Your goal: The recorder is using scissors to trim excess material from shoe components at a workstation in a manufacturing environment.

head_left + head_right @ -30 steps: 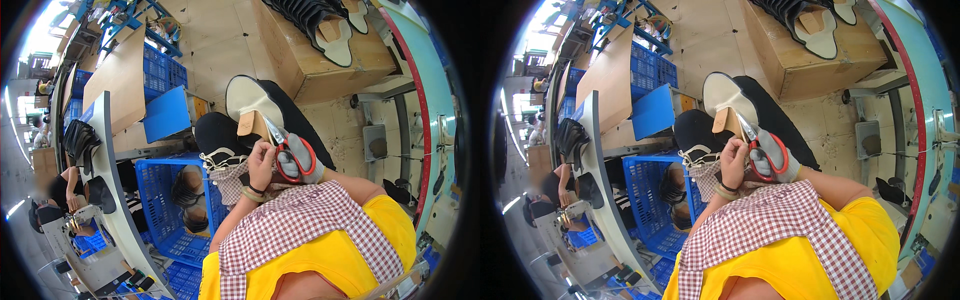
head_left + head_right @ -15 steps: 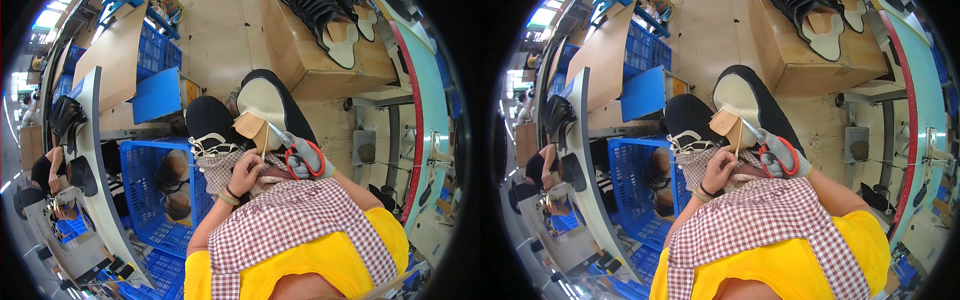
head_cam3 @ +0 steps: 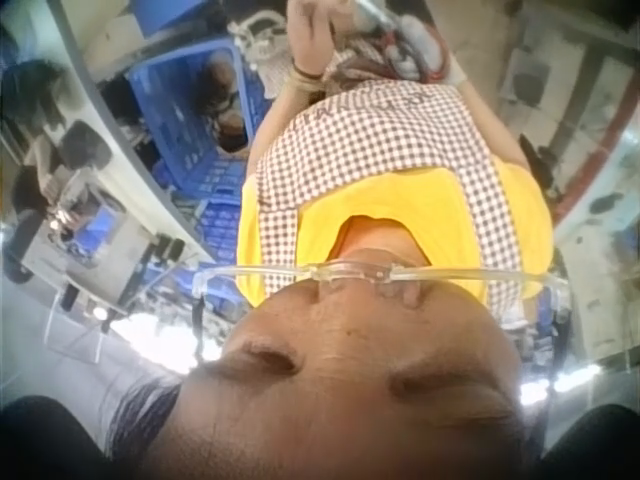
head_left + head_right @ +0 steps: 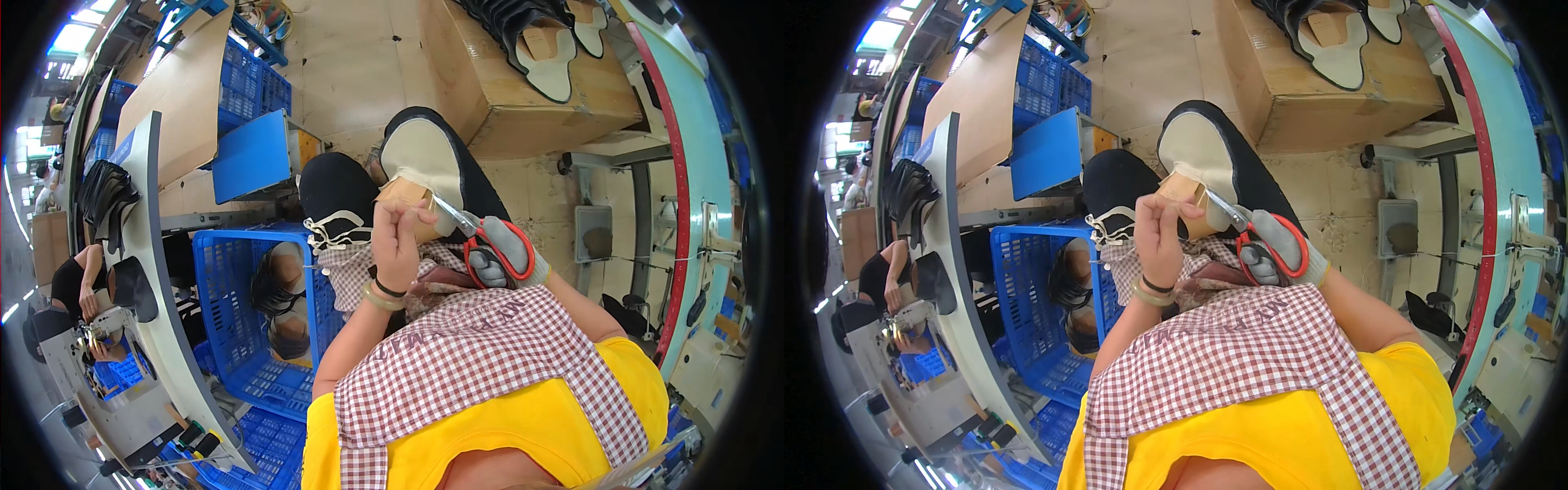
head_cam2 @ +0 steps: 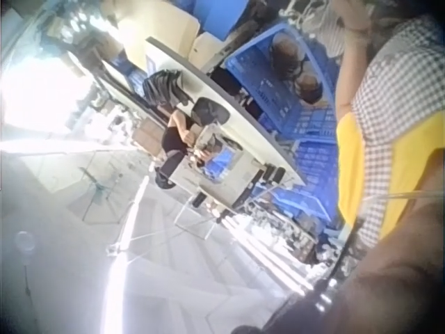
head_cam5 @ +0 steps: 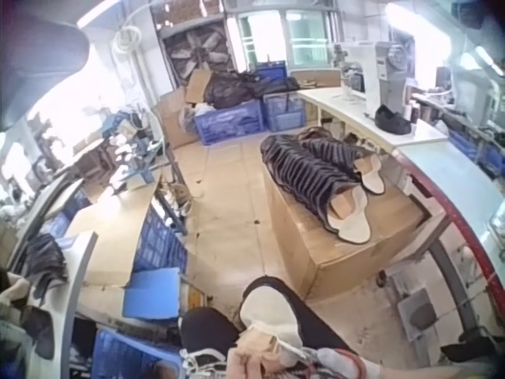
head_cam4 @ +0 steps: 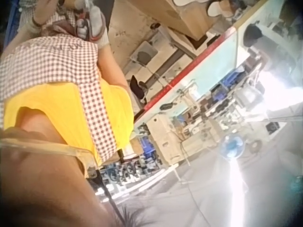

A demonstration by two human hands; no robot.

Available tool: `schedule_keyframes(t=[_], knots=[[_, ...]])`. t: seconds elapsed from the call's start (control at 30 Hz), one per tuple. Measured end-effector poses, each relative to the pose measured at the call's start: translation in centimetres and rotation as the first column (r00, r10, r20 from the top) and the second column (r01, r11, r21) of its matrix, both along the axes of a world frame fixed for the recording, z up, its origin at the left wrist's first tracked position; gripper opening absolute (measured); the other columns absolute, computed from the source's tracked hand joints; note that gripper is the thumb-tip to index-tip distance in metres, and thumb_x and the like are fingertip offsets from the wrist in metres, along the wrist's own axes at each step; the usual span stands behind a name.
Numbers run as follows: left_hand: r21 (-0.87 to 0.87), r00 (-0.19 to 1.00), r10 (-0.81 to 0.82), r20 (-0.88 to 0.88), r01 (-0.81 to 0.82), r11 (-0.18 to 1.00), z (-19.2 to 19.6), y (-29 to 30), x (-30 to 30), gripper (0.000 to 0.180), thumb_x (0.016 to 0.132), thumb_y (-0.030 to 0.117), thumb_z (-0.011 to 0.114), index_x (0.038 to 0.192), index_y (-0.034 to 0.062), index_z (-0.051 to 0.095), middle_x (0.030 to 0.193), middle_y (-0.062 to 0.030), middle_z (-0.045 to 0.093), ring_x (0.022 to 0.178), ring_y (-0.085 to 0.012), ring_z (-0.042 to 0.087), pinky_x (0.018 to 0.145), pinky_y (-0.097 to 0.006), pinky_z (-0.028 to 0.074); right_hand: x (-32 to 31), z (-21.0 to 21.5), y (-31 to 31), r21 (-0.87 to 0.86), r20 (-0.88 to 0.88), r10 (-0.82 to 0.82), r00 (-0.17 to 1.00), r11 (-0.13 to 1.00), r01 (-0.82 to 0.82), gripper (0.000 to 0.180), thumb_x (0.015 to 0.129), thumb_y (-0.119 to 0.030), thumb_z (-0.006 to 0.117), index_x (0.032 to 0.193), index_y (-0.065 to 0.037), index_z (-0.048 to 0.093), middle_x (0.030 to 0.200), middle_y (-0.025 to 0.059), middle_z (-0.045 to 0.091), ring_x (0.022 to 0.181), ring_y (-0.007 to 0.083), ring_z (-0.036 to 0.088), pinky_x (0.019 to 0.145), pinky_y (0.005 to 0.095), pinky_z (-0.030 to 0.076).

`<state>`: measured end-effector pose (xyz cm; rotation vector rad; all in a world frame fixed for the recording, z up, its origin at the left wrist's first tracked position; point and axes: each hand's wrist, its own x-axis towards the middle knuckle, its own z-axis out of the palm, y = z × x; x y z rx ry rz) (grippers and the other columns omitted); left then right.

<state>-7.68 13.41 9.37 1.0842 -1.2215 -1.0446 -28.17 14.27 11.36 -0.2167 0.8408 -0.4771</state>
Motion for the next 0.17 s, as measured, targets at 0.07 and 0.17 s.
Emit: schedule_keyframes(t=[0.07,0.17], knots=[[0.045,0.987,0.016,-0.161,-0.009,0.999,-0.46,-0.7,-0.16,0.005,0.1,0.007,0.038,0.097,0.0031,0.04,0.078,-0.0089,0.059,0.074,-0.0149,0.059,0.094,-0.04,0.048,-0.22,-0.11,0.01,0.039,-0.004,0.015,1.0,0.999,-0.015,0.057,0.094,-0.052,0.045,0.142,-0.023,0.036,0.072,-0.0004,0.054,0.047,0.0055,0.04,0.041,0.0179,0.036],[0.12,0.928,0.061,-0.367,-0.018,0.993,-0.8,-1.1,-0.34,0.005,0.099,0.008,0.04,0.097,0.0038,0.04,0.07,-0.0038,0.049,0.065,-0.0113,0.051,0.092,-0.041,0.049,-0.44,-0.22,0.18,0.032,-0.001,0.009,1.0,0.999,-0.009,0.059,0.093,-0.053,0.046,0.143,-0.022,0.035,0.072,0.0003,0.055,0.047,0.0054,0.041,0.042,0.0172,0.037]])
